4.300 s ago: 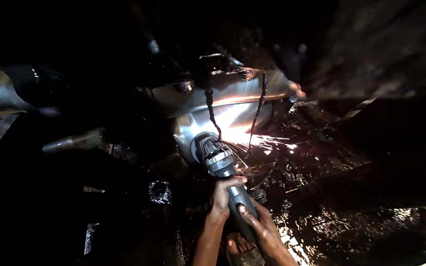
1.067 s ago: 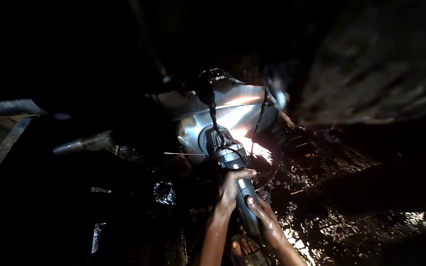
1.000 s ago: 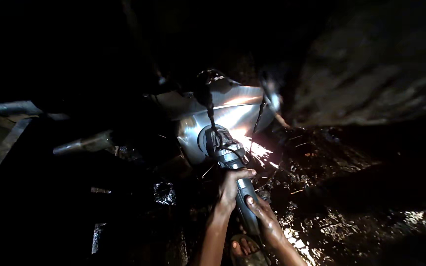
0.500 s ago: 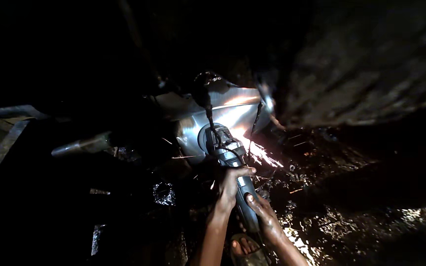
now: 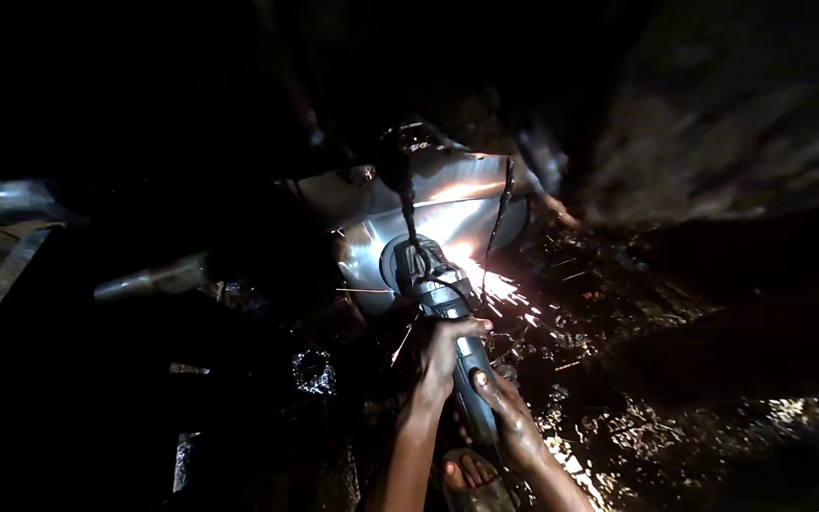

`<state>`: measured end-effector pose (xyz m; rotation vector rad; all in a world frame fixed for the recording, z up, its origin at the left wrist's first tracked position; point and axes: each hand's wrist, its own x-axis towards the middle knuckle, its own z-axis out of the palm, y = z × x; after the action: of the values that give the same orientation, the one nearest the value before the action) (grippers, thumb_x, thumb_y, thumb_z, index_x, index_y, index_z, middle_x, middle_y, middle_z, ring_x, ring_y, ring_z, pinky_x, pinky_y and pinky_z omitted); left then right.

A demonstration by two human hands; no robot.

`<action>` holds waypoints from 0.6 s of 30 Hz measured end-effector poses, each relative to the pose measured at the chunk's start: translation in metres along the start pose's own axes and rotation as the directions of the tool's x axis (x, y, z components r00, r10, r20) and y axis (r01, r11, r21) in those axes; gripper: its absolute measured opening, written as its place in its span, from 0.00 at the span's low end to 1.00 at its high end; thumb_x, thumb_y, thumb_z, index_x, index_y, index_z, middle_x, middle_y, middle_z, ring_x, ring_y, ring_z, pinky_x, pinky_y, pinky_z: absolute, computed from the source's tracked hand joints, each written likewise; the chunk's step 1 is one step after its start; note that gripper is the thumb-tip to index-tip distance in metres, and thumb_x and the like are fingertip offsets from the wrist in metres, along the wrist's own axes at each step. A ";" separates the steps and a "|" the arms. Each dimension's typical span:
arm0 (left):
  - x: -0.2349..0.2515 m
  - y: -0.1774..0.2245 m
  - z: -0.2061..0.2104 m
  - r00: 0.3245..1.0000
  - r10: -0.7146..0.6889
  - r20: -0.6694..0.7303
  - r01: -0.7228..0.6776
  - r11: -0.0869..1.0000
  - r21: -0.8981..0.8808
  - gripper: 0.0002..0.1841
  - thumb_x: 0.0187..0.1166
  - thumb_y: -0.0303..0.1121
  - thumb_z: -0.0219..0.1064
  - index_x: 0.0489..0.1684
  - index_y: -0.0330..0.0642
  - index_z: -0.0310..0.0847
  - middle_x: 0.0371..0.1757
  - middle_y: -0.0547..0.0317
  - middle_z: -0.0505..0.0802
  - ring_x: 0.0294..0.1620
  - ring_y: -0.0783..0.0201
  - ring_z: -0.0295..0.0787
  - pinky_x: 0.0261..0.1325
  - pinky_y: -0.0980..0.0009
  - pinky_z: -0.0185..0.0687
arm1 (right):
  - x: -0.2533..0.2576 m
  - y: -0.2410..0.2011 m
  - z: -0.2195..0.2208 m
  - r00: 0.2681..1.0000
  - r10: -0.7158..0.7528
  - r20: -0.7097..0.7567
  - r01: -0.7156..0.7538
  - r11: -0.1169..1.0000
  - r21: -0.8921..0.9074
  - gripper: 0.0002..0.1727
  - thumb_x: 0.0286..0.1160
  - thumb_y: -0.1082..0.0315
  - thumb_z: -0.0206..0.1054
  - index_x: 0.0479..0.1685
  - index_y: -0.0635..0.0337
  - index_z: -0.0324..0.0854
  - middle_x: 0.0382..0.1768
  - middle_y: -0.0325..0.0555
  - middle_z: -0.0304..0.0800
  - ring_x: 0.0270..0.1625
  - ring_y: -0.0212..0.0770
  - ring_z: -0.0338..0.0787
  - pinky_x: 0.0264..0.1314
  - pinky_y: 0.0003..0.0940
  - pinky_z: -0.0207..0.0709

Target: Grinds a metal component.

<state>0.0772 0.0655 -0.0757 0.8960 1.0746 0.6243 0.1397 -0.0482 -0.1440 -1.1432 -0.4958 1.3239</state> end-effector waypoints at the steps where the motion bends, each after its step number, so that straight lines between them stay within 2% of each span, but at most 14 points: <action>1: 0.000 0.000 0.000 1.000 -0.003 0.000 0.003 1.000 0.002 0.14 0.61 0.34 0.78 0.43 0.41 0.87 0.32 0.54 0.90 0.29 0.62 0.86 0.35 0.65 0.84 | 0.001 0.001 0.000 1.000 0.000 -0.004 0.000 1.000 0.007 0.42 0.66 0.31 0.68 0.64 0.60 0.77 0.34 0.49 0.91 0.26 0.44 0.91 0.25 0.39 0.88; 3: 0.001 0.000 0.000 1.000 -0.009 -0.002 0.009 1.000 0.015 0.18 0.59 0.35 0.79 0.46 0.41 0.85 0.34 0.54 0.90 0.31 0.61 0.86 0.37 0.63 0.84 | 0.001 0.002 0.000 1.000 0.002 -0.013 -0.002 1.000 0.014 0.42 0.65 0.31 0.69 0.64 0.60 0.77 0.33 0.50 0.91 0.26 0.45 0.91 0.26 0.40 0.88; 6: 0.001 0.000 0.002 1.000 0.001 -0.017 -0.001 1.000 0.023 0.16 0.58 0.35 0.80 0.43 0.41 0.87 0.33 0.53 0.91 0.30 0.61 0.87 0.36 0.63 0.84 | 0.001 0.001 -0.001 1.000 0.018 -0.017 -0.018 1.000 0.015 0.43 0.63 0.30 0.69 0.64 0.60 0.77 0.33 0.50 0.91 0.25 0.44 0.91 0.25 0.39 0.88; 9: -0.001 0.001 0.003 1.000 -0.001 -0.028 0.002 0.999 0.035 0.18 0.57 0.35 0.80 0.46 0.41 0.86 0.35 0.52 0.91 0.32 0.60 0.87 0.37 0.62 0.84 | 0.001 0.002 -0.003 1.000 0.011 -0.002 -0.011 0.999 0.034 0.42 0.64 0.30 0.69 0.62 0.61 0.78 0.32 0.50 0.91 0.24 0.44 0.91 0.25 0.39 0.88; 14: -0.002 0.003 0.005 1.000 -0.008 -0.008 0.008 0.999 0.048 0.13 0.61 0.35 0.79 0.40 0.42 0.88 0.33 0.55 0.90 0.31 0.62 0.86 0.37 0.63 0.83 | 0.002 0.001 -0.005 1.000 0.013 0.003 -0.013 1.000 0.026 0.43 0.63 0.29 0.69 0.63 0.61 0.77 0.32 0.49 0.91 0.25 0.44 0.91 0.25 0.38 0.88; 18: 0.002 -0.001 0.007 1.000 -0.019 -0.010 0.020 0.999 0.033 0.16 0.58 0.35 0.80 0.42 0.41 0.87 0.33 0.54 0.90 0.32 0.61 0.87 0.37 0.62 0.84 | 0.002 0.001 -0.007 1.000 0.010 0.012 -0.011 0.999 0.041 0.44 0.63 0.28 0.69 0.61 0.61 0.77 0.31 0.50 0.91 0.24 0.45 0.90 0.24 0.38 0.87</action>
<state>0.0845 0.0648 -0.0758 0.9113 1.1042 0.5967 0.1458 -0.0491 -0.1484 -1.1061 -0.4700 1.3452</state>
